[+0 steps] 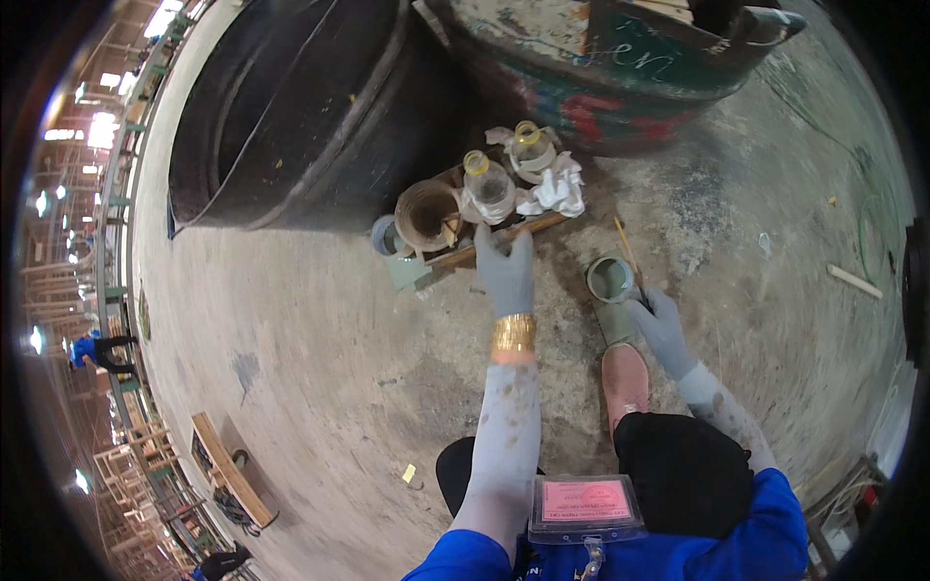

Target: The person squats on the floor and pours a yellow liquid from a plastic bottle into a small metal can. They then use a thin stick to stir the liquid inside the can.

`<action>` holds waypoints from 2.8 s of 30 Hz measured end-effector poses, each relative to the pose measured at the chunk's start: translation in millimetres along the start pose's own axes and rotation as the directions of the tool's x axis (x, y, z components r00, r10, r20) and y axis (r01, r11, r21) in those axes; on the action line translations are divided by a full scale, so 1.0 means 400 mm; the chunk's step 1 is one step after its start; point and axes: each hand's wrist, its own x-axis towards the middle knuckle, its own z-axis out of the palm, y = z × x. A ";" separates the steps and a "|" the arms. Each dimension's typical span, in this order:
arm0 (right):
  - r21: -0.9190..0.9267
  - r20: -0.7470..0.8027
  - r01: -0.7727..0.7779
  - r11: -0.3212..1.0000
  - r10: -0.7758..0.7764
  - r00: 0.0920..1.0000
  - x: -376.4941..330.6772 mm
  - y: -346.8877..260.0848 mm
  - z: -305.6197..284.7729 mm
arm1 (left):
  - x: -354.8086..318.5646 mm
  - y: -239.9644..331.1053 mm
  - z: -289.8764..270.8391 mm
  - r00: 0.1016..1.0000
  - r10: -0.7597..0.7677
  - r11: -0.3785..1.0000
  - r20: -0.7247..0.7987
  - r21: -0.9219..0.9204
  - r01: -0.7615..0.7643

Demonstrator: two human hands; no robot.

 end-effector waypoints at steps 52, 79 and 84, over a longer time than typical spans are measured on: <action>-0.866 -0.224 0.064 0.496 -0.499 0.837 0.093 0.144 -0.079 | -0.243 -0.201 -0.132 0.995 0.058 0.983 0.081 -0.177 -0.043; -0.710 0.173 0.334 0.621 -0.305 0.936 0.317 -0.028 -0.151 | -0.480 -0.134 0.166 0.469 -0.445 0.422 0.763 0.640 -0.641; -0.666 0.289 0.485 0.567 -0.403 0.868 0.273 -0.044 -0.082 | -0.457 -0.154 0.125 0.456 -0.522 0.345 0.721 0.667 -0.660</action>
